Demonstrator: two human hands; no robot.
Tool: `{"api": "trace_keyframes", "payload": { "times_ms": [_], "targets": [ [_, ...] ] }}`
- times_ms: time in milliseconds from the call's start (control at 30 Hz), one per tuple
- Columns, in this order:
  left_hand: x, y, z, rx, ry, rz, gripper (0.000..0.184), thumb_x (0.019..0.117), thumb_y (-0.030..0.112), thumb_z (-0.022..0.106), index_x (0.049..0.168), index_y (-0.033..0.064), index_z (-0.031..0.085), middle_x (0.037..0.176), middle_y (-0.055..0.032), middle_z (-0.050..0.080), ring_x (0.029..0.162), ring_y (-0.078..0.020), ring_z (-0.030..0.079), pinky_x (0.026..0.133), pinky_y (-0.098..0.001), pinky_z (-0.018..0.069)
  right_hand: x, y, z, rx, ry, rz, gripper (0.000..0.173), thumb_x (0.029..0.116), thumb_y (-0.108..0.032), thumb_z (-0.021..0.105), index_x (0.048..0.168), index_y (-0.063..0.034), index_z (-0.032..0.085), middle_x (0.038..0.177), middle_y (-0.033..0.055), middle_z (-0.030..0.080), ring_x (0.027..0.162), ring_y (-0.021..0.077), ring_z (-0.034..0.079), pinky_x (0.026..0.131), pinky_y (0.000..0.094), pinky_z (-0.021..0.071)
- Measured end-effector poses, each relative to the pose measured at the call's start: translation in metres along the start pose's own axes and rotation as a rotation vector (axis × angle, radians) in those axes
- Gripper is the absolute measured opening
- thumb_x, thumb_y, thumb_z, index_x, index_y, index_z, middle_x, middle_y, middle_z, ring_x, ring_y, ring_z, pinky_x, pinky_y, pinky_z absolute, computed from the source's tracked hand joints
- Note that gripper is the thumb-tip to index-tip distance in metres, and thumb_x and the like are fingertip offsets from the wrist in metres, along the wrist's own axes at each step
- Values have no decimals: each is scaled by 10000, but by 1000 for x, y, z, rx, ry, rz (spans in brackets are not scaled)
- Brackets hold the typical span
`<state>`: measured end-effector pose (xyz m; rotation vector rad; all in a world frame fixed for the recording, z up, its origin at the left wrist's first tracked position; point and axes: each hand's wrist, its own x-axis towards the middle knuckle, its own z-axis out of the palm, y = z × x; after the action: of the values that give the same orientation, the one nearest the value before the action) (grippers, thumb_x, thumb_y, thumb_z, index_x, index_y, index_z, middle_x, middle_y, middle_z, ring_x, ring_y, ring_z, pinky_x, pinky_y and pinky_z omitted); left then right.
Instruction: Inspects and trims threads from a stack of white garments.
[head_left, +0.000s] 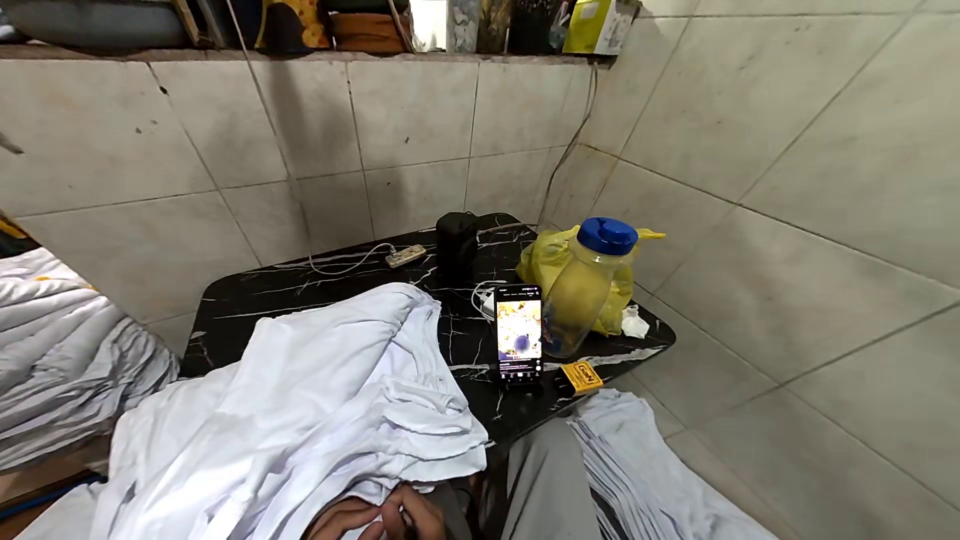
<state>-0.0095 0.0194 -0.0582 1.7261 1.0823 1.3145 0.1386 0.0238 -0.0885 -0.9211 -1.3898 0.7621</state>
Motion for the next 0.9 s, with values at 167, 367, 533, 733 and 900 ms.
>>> {"api": "trace_keyframes", "payload": {
  "times_ms": [167, 367, 533, 733, 900],
  "targets": [
    [4, 14, 5, 5, 51, -43, 143, 909, 61, 746, 994, -52, 770, 1013, -128, 746, 1034, -123, 688, 976, -272, 543, 1, -1, 1, -2, 12, 5, 247, 1030, -93, 546, 910, 98, 647, 738, 132, 624, 650, 91, 573, 639, 217, 498],
    [0, 0, 0, -9, 9, -1, 128, 921, 87, 756, 1024, 11, 768, 1043, -49, 740, 1062, -77, 677, 983, -281, 555, 0, 0, 1, -3, 5, 10, 262, 1041, -109, 543, 909, 93, 645, 730, 125, 609, 633, 86, 549, 622, 211, 483],
    [0, 2, 0, -2, 9, -9, 127, 923, 88, 753, 1022, 10, 769, 1045, -52, 741, 1064, -82, 679, 983, -287, 558, 0, -1, 1, -13, 3, 27, 252, 1033, -101, 548, 904, 91, 648, 738, 126, 619, 653, 91, 571, 640, 217, 494],
    [6, 23, 5, 17, 47, -60, 136, 905, 66, 749, 993, -36, 775, 1020, -116, 750, 1040, -116, 690, 983, -270, 538, 1, -3, 1, -13, 12, 23, 241, 1027, -91, 550, 902, 90, 646, 742, 123, 624, 662, 77, 574, 652, 201, 494],
    [0, 5, 1, -10, 22, -11, 126, 918, 74, 754, 1024, 9, 769, 1057, -54, 740, 1072, -86, 678, 984, -285, 559, 0, -3, 1, -13, 1, 59, 244, 1026, -94, 557, 906, 97, 649, 747, 129, 628, 669, 85, 580, 653, 214, 498]
  ]
}}
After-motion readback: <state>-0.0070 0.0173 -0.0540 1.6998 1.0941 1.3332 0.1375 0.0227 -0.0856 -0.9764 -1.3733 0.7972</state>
